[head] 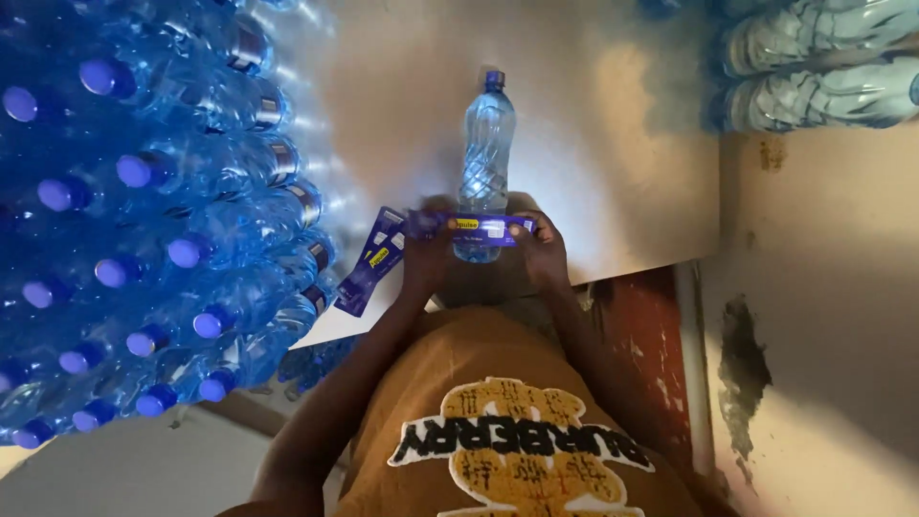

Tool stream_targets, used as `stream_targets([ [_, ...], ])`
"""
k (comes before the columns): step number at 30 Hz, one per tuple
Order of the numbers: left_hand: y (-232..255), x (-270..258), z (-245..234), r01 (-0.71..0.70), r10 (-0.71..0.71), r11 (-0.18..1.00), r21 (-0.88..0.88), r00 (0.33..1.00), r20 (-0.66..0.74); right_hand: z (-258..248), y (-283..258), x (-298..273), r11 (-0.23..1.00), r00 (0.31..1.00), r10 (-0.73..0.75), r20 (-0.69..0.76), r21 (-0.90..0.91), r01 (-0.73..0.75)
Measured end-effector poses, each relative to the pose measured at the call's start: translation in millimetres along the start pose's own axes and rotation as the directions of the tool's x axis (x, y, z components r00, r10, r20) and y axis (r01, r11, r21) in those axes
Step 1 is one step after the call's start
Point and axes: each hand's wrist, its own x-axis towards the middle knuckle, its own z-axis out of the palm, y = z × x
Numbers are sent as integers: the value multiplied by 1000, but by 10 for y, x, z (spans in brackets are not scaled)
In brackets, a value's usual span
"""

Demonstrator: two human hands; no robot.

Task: Manually applying adhesive labels to plastic water bottles.

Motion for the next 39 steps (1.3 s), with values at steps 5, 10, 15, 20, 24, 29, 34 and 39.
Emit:
stream_targets([
  [5,73,-130,-84,122,-112,989,86,987,-116,-64,275,50,996,1000,-26,8,84,26],
  [10,190,-132,11,131,-101,978,164,979,-176,193,-170,-78,995,997,47,-57,94,-41],
  [15,179,-103,-17,181,-132,930,319,977,-170,273,-269,-80,994,988,104,-117,56,-97],
  [20,359,-102,121,188,-126,944,273,965,-231,321,-417,-83,974,962,220,-162,88,-208],
  [24,324,-99,94,200,-140,939,280,965,-221,313,-395,-41,971,961,225,-159,114,-209],
  [29,238,-44,159,222,-131,919,325,951,-280,556,-685,18,967,954,245,-172,-32,-254],
  [34,-81,103,74,103,-27,925,365,978,-207,407,26,126,985,983,151,-106,-66,-159],
  [39,12,96,285,251,-242,967,-31,885,-398,657,-93,94,975,983,177,46,-146,-169],
])
